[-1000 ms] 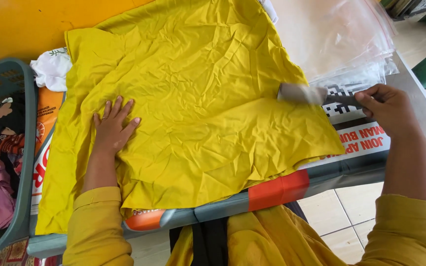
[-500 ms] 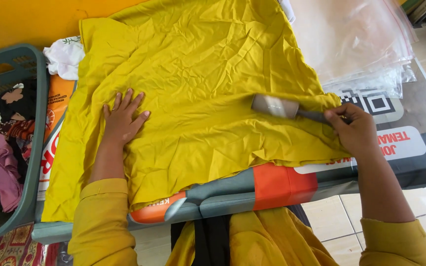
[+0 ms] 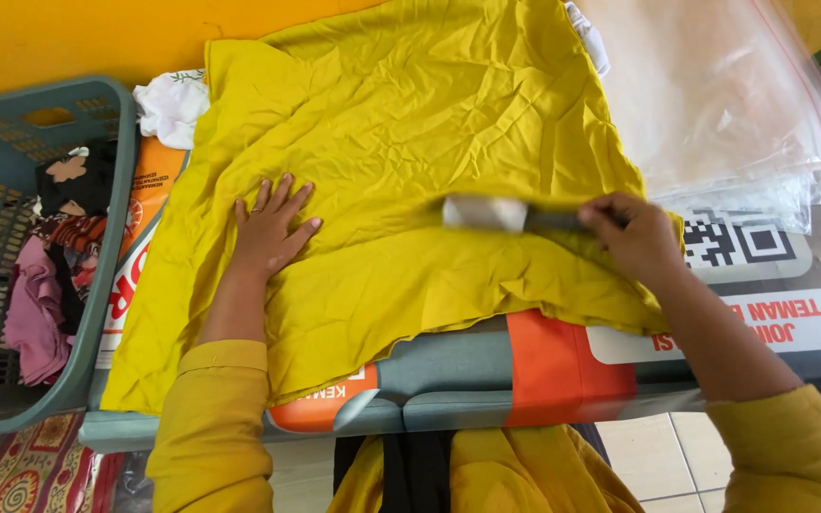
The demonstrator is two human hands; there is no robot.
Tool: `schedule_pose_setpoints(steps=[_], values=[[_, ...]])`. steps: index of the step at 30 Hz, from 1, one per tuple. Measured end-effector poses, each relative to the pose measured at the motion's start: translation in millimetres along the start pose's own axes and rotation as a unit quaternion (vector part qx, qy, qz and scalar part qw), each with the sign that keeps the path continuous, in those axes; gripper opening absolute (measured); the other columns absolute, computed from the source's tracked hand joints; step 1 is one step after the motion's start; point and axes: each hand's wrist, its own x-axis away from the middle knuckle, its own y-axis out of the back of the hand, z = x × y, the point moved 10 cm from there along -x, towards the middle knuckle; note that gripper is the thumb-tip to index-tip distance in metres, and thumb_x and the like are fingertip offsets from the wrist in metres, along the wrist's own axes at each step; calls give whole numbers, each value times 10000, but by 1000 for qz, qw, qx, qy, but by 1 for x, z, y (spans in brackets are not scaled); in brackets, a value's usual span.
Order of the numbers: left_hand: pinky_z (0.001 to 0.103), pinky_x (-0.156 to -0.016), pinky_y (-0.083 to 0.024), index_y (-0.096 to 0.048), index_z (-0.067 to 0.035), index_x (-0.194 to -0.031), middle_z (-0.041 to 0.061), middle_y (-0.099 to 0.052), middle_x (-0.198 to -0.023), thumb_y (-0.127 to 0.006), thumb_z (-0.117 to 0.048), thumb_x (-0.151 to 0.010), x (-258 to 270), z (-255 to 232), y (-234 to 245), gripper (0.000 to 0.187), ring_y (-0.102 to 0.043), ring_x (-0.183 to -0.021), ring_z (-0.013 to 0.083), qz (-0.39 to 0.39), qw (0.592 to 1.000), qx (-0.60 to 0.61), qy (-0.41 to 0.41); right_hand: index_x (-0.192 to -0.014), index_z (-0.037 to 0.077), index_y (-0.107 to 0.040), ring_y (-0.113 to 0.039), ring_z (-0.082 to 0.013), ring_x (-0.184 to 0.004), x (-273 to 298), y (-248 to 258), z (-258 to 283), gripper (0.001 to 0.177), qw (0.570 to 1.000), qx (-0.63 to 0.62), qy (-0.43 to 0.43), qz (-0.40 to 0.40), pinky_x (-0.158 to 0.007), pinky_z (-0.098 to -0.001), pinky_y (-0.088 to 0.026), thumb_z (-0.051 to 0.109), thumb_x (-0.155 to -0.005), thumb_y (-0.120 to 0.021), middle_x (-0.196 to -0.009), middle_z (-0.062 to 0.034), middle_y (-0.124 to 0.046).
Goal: Using a lint roller to remove lint and debris from a yellow dress before folding it.
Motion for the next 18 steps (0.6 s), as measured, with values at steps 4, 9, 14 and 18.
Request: schedule_pose_setpoints(steps=[4,9,14,18], values=[[647,-1232,15,-280,-436,-1614,-51,-123,-1734,-335,-701,-1011,2,-1,-1,661,-47,-1593,282,6,1000,6,8,-1224,190,-728,-711,-241,-856,-54,41,-3,120,980,76,93,-156,-742,-352,-544,266,-1134,-709,-996,-66,-720],[640,-1240,8,-262,-332,-1636,-27,-134,-1734,-345,-685,-1011,1,-2,3,723,-64,-1593,279,1,1000,21,6,-1301,154,-636,-712,-355,-930,-21,-24,95,212,973,81,196,-93,-814,-494,-541,225,-1102,-658,-1036,-134,-720],[638,-1243,17,-240,-302,-1641,-40,-135,-1731,-326,-701,-1006,2,-4,4,755,-60,-1591,272,12,1000,19,3,-1219,60,-699,-724,-374,-1044,-12,-117,144,247,927,91,327,160,-972,-481,-560,178,-1041,-574,-1070,-191,-751],[642,-1239,13,-227,-298,-1646,-37,-123,-1734,-331,-652,-1021,2,-5,4,726,-56,-1592,278,17,1000,8,1,-1246,77,-673,-696,-419,-1019,-109,-68,94,289,920,186,345,29,-918,-525,-561,241,-1014,-622,-1027,-195,-711]])
